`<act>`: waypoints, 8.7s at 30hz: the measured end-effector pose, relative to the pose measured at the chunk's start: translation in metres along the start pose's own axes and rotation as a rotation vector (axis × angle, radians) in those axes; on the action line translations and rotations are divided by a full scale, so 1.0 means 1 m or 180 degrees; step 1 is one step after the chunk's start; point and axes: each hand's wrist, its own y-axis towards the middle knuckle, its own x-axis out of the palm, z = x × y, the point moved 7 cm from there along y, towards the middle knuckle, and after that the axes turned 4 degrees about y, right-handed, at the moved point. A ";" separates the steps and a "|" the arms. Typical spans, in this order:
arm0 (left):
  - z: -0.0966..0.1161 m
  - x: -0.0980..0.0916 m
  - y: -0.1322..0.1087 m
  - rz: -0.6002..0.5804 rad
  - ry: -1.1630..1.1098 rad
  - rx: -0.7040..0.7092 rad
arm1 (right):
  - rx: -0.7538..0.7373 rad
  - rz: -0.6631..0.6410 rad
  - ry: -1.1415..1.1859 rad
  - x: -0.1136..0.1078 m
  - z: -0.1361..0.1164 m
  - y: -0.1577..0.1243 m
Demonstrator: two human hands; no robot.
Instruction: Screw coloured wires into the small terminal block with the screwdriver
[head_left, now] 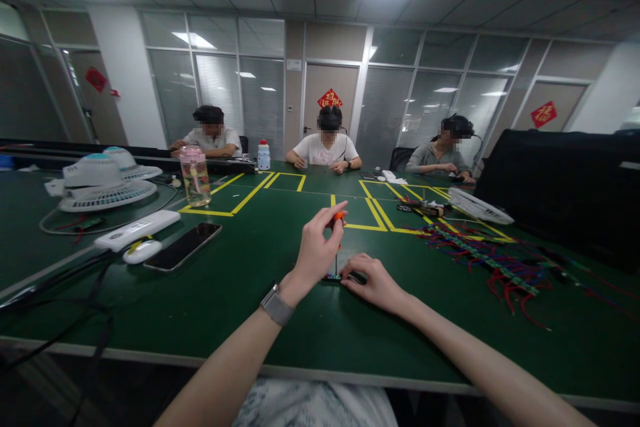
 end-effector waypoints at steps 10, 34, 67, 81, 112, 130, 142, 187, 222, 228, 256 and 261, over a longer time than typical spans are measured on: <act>-0.004 0.003 0.000 -0.0040 0.0014 -0.0022 | 0.0108 0.0006 -0.0028 0.001 0.001 0.000; 0.003 -0.009 -0.001 0.0362 0.0666 0.0018 | 0.0119 0.0003 0.0274 0.003 0.002 -0.003; -0.013 -0.002 0.001 0.0205 -0.0027 -0.0205 | 0.0080 0.0004 0.0327 0.003 -0.001 -0.003; -0.008 0.001 0.000 0.0020 -0.0304 -0.0228 | 0.0127 0.0032 0.0209 0.003 0.004 -0.004; -0.011 0.003 0.000 -0.0007 -0.0375 -0.0270 | 0.0081 0.0071 0.0288 0.006 0.011 -0.002; -0.007 0.006 0.000 -0.0145 -0.0350 -0.0180 | 0.0051 0.0005 0.0283 0.005 0.007 -0.001; -0.010 0.000 0.001 0.0076 -0.0387 -0.0257 | -0.0008 -0.0030 0.0238 0.005 0.006 -0.002; -0.012 0.001 -0.001 0.0088 -0.0318 -0.0372 | 0.0079 -0.0072 0.0145 0.005 0.001 -0.002; -0.018 0.001 0.003 0.0200 -0.0852 -0.0640 | 0.0045 -0.0093 0.0188 0.004 0.000 -0.003; -0.017 -0.005 0.002 0.0351 -0.0532 -0.0590 | 0.0050 -0.0116 0.0180 0.004 -0.001 -0.002; -0.014 -0.005 0.002 0.0325 -0.0454 -0.0547 | 0.0031 -0.0127 0.0145 0.005 0.001 -0.003; -0.020 0.002 0.001 0.0160 -0.0912 -0.0729 | 0.0064 -0.0142 0.0136 0.006 0.002 -0.003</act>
